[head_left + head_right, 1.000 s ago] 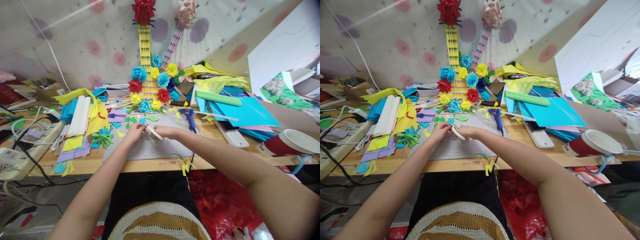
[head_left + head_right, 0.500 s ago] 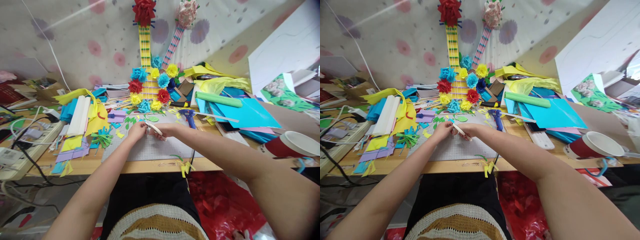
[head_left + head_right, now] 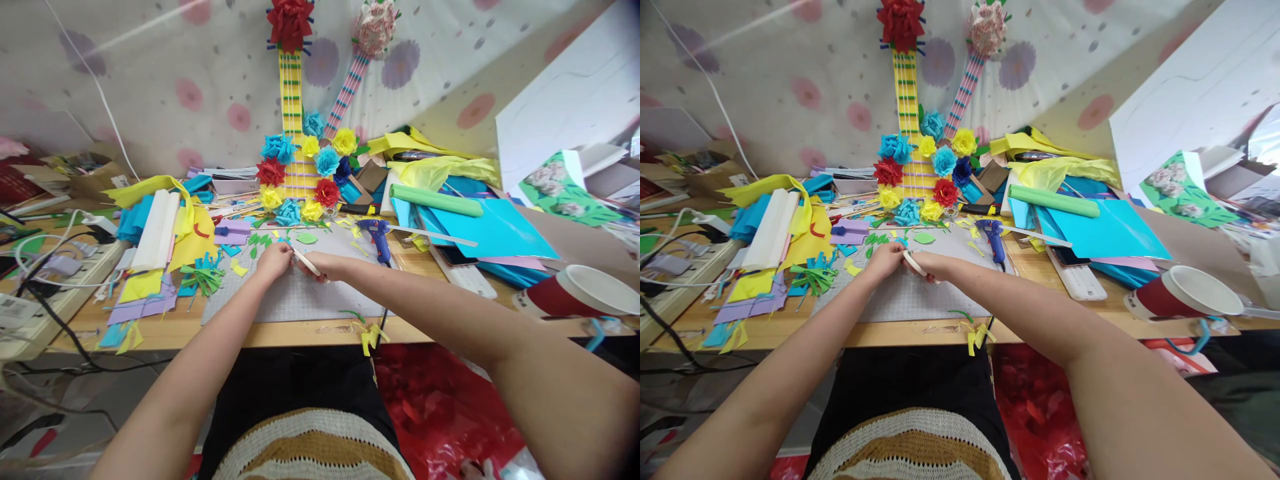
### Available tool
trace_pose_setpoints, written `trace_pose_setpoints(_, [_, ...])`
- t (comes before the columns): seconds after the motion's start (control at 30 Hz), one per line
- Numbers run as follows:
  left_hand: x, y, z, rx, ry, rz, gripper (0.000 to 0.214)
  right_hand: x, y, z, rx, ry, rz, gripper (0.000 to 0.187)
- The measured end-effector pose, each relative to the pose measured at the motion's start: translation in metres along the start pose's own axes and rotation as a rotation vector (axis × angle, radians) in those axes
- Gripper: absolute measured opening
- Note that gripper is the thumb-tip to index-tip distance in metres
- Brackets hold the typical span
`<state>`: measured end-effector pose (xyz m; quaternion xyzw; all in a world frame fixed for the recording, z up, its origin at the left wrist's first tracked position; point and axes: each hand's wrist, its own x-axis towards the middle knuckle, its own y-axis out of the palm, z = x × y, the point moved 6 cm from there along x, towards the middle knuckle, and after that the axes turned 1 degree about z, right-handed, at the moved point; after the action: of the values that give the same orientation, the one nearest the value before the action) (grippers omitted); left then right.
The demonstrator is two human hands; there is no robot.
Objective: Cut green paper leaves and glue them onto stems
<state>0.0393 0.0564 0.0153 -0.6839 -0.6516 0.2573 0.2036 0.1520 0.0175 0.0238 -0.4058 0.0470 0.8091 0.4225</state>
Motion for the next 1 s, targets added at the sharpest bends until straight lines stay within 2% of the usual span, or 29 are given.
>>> trace_pose_setpoints(0.23, [0.0, -0.002, 0.007, -0.039, 0.033, 0.047, 0.015, 0.003, -0.003, -0.005, 0.031, -0.003, -0.011, 0.015])
trace_pose_setpoints(0.37, [-0.002, -0.011, 0.011, -0.148, -0.038, 0.041, 0.016, 0.003, -0.013, -0.003, 0.127, -0.095, -0.06, 0.017])
trace_pose_setpoints(0.43, [-0.006, -0.012, 0.01, -0.26, -0.076, 0.076, 0.028, 0.002, -0.019, 0.001, 0.212, -0.155, -0.113, 0.018])
trace_pose_setpoints(0.53, [-0.014, -0.006, -0.002, -0.376, -0.073, 0.2, 0.052, 0.004, -0.026, 0.008, 0.364, -0.229, -0.213, 0.017])
trace_pose_setpoints(0.63, [-0.02, 0.001, -0.015, -0.408, -0.041, 0.291, 0.058, 0.009, -0.028, 0.014, 0.479, -0.276, -0.28, 0.018])
trace_pose_setpoints(0.7, [-0.021, 0.002, -0.019, -0.413, -0.021, 0.312, 0.06, 0.013, -0.028, 0.015, 0.471, -0.269, -0.308, 0.02])
trace_pose_setpoints(0.8, [-0.02, -0.001, -0.016, -0.379, -0.026, 0.326, 0.051, 0.016, -0.034, 0.015, 0.411, -0.256, -0.362, 0.019])
trace_pose_setpoints(0.93, [-0.019, -0.012, -0.004, -0.253, -0.017, 0.324, 0.011, 0.016, -0.048, 0.012, 0.416, -0.262, -0.447, 0.022])
trace_pose_setpoints(1.0, [-0.019, -0.018, 0.0, -0.195, 0.011, 0.301, 0.011, 0.017, -0.053, 0.011, 0.437, -0.272, -0.447, 0.025])
